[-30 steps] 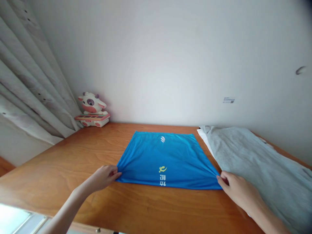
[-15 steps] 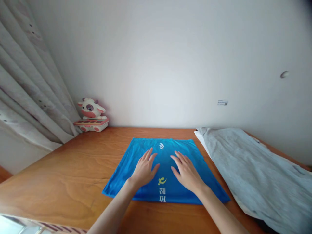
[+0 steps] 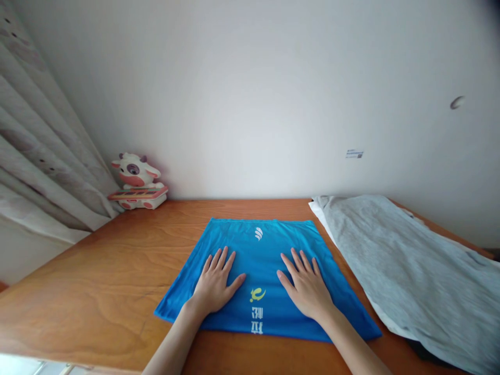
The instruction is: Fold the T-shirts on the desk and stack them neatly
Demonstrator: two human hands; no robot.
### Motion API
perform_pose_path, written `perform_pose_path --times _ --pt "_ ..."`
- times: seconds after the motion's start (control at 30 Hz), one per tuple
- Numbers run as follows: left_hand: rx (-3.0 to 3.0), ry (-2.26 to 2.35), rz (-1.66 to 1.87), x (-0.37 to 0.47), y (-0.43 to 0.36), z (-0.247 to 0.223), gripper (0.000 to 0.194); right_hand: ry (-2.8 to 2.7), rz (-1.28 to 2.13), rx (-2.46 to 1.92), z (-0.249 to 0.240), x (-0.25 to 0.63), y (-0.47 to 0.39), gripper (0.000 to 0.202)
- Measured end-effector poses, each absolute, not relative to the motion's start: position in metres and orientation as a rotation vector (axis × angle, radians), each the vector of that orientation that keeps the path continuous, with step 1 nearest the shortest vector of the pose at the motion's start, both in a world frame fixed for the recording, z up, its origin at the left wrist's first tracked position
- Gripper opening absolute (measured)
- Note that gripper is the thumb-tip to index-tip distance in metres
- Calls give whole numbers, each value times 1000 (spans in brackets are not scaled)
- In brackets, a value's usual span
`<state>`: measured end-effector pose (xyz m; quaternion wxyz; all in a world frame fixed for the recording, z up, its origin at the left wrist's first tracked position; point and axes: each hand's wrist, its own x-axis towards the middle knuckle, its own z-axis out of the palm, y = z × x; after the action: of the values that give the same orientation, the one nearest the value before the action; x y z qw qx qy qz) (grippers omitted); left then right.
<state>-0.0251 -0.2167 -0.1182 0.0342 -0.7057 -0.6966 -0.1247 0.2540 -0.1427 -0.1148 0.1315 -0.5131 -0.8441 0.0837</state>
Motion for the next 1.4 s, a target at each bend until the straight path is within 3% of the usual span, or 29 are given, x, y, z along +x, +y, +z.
perform_pose_path --times 0.33,0.6,0.9,1.07,1.4 --pt "-2149 -2204 -371 -3 -278 -123 84 -2420 199 -1500 -133 269 -200 70" --pt "-2145 -2181 -431 38 -171 -67 36 -2404 256 -1343 -84 189 -145 50" --pt "-2043 -2285 -586 32 -134 -120 50 -2485 231 -1311 -117 180 -94 53" --pt "-2029 -2357 -507 -17 -133 -120 62 -2432 162 -1565 -122 218 -67 68" --pt "-2021 -2376 -438 -109 -133 -125 60 -2349 20 -1623 -153 306 -9 67"
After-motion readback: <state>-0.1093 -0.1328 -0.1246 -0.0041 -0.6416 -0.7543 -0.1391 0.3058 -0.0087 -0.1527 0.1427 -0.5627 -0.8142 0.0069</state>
